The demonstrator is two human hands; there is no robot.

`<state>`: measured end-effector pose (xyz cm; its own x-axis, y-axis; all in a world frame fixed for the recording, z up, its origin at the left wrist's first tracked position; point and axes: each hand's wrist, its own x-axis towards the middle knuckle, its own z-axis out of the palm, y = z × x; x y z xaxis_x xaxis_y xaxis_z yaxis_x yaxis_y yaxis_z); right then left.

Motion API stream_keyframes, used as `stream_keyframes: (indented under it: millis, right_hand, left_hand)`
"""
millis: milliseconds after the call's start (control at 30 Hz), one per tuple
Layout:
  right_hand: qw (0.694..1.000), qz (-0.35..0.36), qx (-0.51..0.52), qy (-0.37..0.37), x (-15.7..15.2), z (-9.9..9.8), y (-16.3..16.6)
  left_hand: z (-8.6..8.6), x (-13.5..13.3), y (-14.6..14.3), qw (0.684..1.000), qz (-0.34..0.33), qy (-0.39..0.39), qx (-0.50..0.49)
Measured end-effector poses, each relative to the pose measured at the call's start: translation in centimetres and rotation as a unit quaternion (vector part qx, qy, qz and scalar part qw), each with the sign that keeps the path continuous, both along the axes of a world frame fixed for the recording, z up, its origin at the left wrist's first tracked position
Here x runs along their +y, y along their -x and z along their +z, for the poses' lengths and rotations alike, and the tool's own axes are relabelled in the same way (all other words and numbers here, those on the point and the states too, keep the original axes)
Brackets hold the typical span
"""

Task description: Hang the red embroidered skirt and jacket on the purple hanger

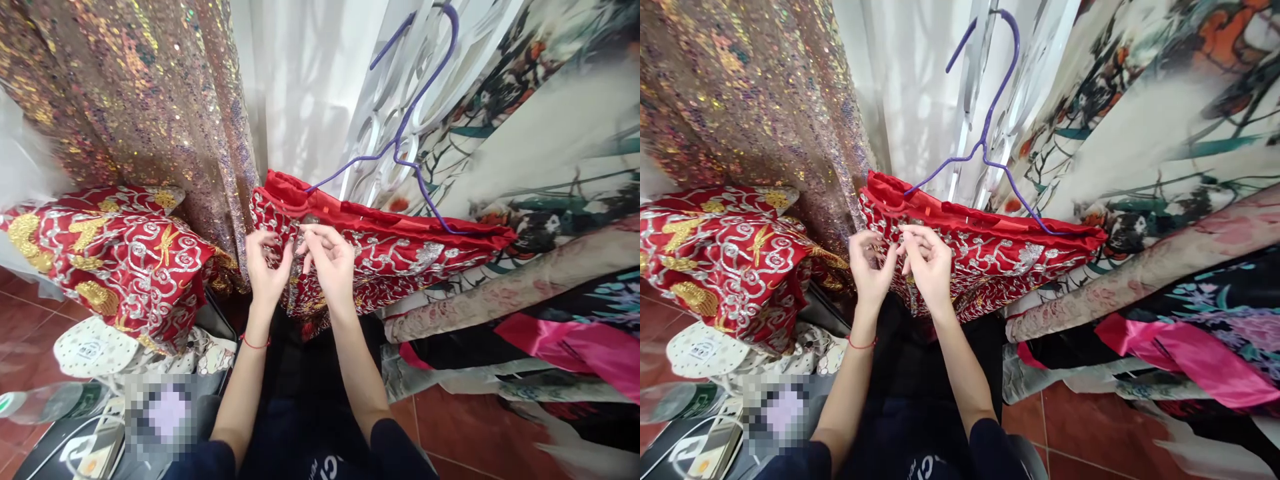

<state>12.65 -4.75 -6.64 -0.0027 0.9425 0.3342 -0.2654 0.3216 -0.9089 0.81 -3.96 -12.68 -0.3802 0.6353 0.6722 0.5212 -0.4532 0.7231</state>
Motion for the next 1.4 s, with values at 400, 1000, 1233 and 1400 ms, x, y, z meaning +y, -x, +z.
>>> stream_keyframes:
  millis: [400,1000,1233,1400]
  right_hand:
    - [0.688,-0.497,-0.43,-0.308,-1.4,1.2,-15.6]
    - [0.626,-0.438,-0.573,-0.297,-0.8,1.2,-24.7]
    - [0.664,-0.406,-0.563,-0.279,0.3,2.8,-25.6]
    - [0.713,-0.418,-0.41,-0.387,3.3,2.1,-24.7]
  left_hand:
    - [4.8,3.9,1.8,0.979,0.107,-0.062,0.164]
    - [8.4,3.6,1.1,0.985,0.155,-0.002,0.075]
    - [9.1,8.3,2.3,0.984,0.047,0.126,0.118]
    - [9.0,6.6,3.1,0.99,0.054,0.097,0.083]
